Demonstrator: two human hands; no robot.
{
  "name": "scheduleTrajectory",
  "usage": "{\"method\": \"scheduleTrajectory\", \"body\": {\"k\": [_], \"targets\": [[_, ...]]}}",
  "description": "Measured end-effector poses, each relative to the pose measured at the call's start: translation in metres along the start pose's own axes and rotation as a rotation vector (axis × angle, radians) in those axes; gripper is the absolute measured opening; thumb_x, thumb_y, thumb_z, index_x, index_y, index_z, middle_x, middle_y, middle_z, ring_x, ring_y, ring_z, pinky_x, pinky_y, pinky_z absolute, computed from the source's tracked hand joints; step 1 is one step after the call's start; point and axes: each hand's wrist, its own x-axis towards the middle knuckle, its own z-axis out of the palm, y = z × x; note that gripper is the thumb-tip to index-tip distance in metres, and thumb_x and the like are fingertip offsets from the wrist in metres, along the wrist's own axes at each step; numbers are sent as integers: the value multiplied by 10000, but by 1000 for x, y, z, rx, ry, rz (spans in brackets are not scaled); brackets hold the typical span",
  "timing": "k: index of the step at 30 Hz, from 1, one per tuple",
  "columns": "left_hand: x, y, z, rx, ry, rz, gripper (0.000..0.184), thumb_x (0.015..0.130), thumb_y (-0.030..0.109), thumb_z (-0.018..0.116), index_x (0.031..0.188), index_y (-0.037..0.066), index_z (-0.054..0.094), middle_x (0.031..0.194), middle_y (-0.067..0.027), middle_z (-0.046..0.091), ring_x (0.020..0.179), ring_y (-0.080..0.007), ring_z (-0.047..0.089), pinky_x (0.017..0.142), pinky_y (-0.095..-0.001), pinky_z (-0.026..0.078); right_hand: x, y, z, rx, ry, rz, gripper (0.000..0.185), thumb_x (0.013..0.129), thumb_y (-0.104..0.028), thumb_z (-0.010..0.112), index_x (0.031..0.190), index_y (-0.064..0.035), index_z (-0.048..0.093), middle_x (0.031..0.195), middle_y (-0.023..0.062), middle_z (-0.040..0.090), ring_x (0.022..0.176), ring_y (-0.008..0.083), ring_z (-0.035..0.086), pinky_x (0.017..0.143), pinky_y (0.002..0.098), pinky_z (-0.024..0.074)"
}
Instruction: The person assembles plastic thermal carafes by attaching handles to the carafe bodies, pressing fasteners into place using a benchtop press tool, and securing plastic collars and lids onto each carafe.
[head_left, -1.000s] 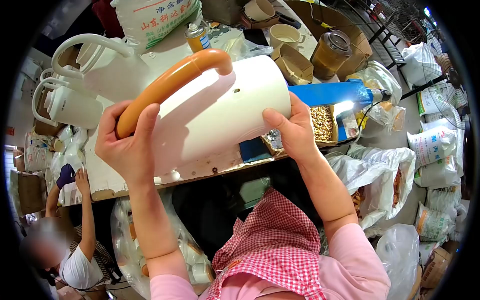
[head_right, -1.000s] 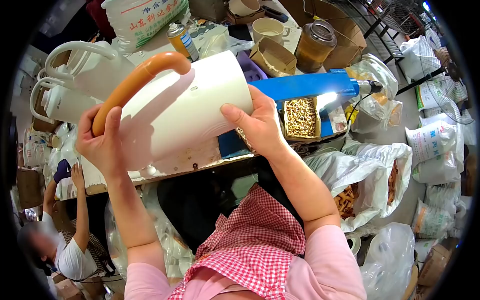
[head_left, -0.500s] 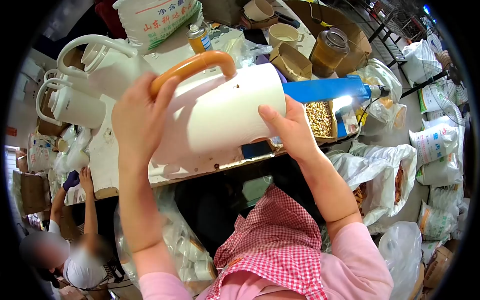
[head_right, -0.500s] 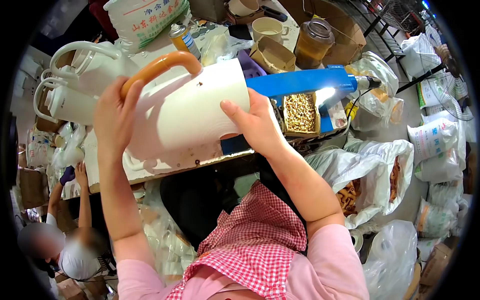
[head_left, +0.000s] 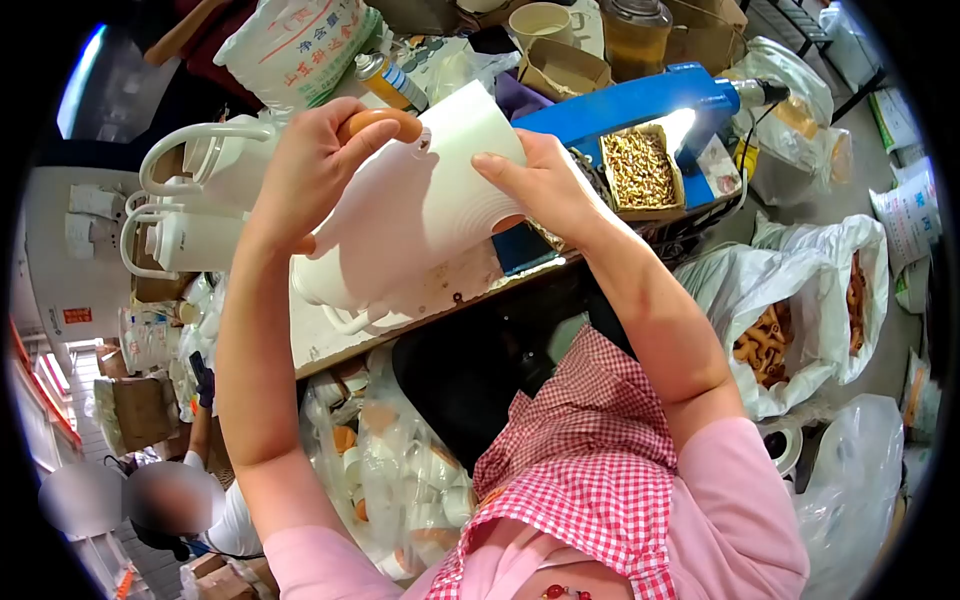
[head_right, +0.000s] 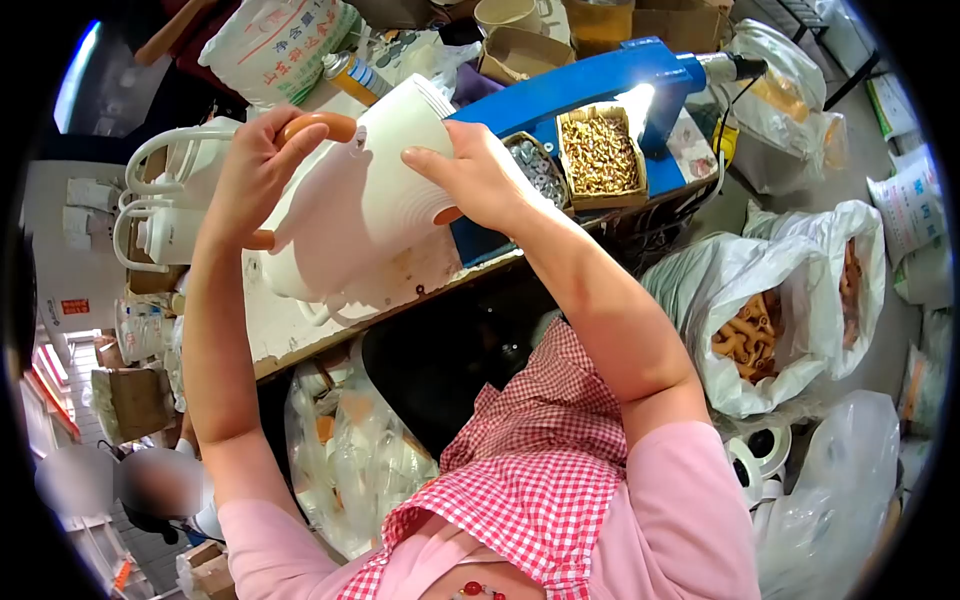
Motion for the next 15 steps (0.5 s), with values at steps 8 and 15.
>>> {"method": "scheduleTrajectory", "body": {"k": [8,15], "targets": [[-2,4,-1,-22,-92,-37,328,969,299,688,967,-29,670,739,-15,597,675,-94,491,611,-267,426,2,1,-4,-31,-30,14,424,961,-321,625,1221,13,629,1053,120,709,889,192,708,580,335,623],[-3,1,2,-85,-69,20,304,960,290,704,941,-12,670,737,-7,601,683,-81,519,602,-262,441,7,6,-5,-2,-48,-18,394,970,-309,615,1223,-7,635,1042,110,709,903,183,698,567,327,613]]}}
